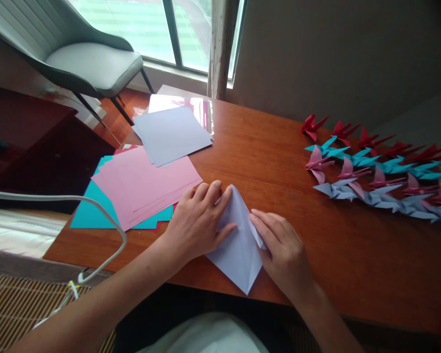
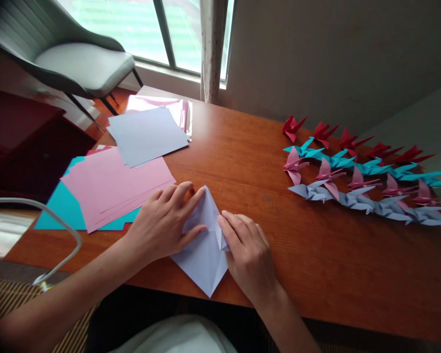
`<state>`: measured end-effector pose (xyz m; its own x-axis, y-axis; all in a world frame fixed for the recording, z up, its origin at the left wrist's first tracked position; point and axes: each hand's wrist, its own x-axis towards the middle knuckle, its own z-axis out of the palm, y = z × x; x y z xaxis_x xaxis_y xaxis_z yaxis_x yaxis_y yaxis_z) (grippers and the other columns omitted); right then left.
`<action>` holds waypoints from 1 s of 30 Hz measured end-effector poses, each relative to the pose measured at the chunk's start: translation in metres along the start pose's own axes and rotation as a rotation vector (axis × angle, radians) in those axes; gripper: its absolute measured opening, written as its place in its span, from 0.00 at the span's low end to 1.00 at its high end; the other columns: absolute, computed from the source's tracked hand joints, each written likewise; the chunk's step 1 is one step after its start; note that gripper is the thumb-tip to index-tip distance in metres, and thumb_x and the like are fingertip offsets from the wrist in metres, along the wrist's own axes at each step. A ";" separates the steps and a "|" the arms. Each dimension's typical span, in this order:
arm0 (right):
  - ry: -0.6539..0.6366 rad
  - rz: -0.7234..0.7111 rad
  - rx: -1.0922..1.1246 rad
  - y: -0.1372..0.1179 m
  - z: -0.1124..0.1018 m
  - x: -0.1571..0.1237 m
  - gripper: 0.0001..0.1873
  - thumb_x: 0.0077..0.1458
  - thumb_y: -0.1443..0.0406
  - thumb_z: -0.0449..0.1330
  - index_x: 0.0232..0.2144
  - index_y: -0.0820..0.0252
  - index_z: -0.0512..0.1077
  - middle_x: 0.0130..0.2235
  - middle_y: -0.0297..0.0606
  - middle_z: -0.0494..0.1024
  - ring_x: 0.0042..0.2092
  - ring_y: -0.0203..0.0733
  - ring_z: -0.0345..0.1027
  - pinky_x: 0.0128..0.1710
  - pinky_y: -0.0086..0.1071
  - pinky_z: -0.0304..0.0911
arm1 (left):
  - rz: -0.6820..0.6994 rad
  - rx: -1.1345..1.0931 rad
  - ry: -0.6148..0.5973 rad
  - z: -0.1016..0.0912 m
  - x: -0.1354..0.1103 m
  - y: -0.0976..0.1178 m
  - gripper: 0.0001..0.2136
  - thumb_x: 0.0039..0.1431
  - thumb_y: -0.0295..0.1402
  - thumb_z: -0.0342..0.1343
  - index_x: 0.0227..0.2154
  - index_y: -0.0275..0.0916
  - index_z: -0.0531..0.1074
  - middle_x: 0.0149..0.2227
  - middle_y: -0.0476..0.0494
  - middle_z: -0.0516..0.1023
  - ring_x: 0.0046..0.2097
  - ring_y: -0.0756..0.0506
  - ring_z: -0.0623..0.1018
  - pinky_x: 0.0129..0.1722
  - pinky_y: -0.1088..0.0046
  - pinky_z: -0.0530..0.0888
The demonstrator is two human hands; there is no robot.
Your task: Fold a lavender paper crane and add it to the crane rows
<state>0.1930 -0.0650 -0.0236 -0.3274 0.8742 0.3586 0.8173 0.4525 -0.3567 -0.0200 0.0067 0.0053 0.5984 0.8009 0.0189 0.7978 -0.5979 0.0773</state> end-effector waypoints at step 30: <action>-0.145 -0.299 -0.167 0.006 -0.007 0.006 0.23 0.64 0.74 0.51 0.59 0.60 0.70 0.62 0.43 0.70 0.65 0.53 0.62 0.55 0.47 0.65 | 0.007 0.053 0.004 -0.001 0.001 0.001 0.34 0.64 0.51 0.47 0.65 0.33 0.58 0.63 0.28 0.63 0.54 0.31 0.67 0.49 0.53 0.66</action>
<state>0.1992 -0.0585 -0.0171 -0.6174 0.7292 0.2951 0.7377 0.6670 -0.1045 -0.0182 0.0072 0.0061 0.6040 0.7966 0.0231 0.7963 -0.6045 0.0240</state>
